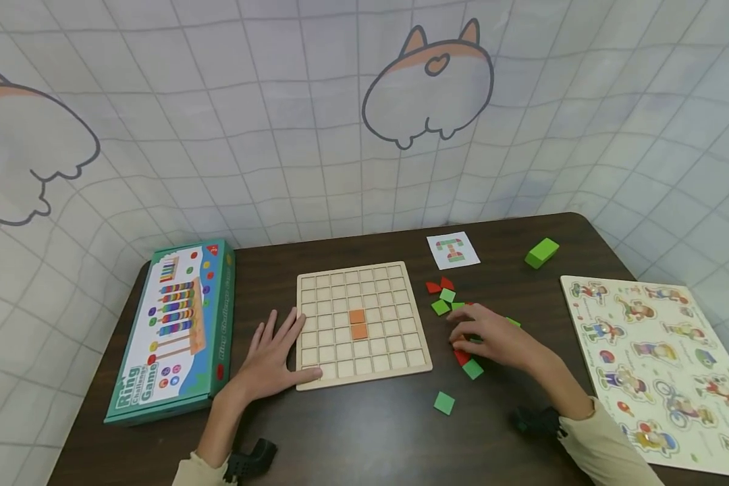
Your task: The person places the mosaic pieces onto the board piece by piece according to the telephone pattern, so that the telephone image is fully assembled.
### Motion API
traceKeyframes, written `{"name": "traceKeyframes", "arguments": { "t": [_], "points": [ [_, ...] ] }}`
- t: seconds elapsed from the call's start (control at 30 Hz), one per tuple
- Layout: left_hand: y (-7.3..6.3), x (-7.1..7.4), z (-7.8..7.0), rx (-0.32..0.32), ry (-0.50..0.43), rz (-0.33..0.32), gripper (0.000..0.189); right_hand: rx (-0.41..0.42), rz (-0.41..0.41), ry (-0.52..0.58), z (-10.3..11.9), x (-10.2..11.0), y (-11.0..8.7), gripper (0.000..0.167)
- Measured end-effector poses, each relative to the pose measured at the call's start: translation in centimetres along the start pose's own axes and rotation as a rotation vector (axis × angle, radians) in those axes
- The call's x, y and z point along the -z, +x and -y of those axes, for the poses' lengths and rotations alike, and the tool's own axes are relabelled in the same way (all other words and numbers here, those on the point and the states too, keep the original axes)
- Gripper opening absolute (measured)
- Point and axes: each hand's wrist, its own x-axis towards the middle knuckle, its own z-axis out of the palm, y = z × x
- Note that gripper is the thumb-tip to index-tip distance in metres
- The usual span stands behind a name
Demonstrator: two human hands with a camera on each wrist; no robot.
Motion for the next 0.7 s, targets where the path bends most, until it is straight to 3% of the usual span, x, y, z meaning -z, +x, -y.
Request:
{"name": "traceKeyframes", "arguments": {
  "t": [0.33,0.5,0.7],
  "points": [
    [0.07,0.2,0.03,-0.003,-0.008,0.009,0.105,0.019,0.08,-0.053,-0.23,0.99,-0.16,0.014],
    [0.04,0.23,0.13,-0.001,-0.016,0.014,0.105,0.064,0.054,-0.111,-0.31,0.95,-0.11,0.021],
    [0.03,0.15,0.17,-0.001,-0.013,0.015,0.105,0.059,0.014,-0.11,-0.46,0.48,-0.13,0.018]
  ]
}}
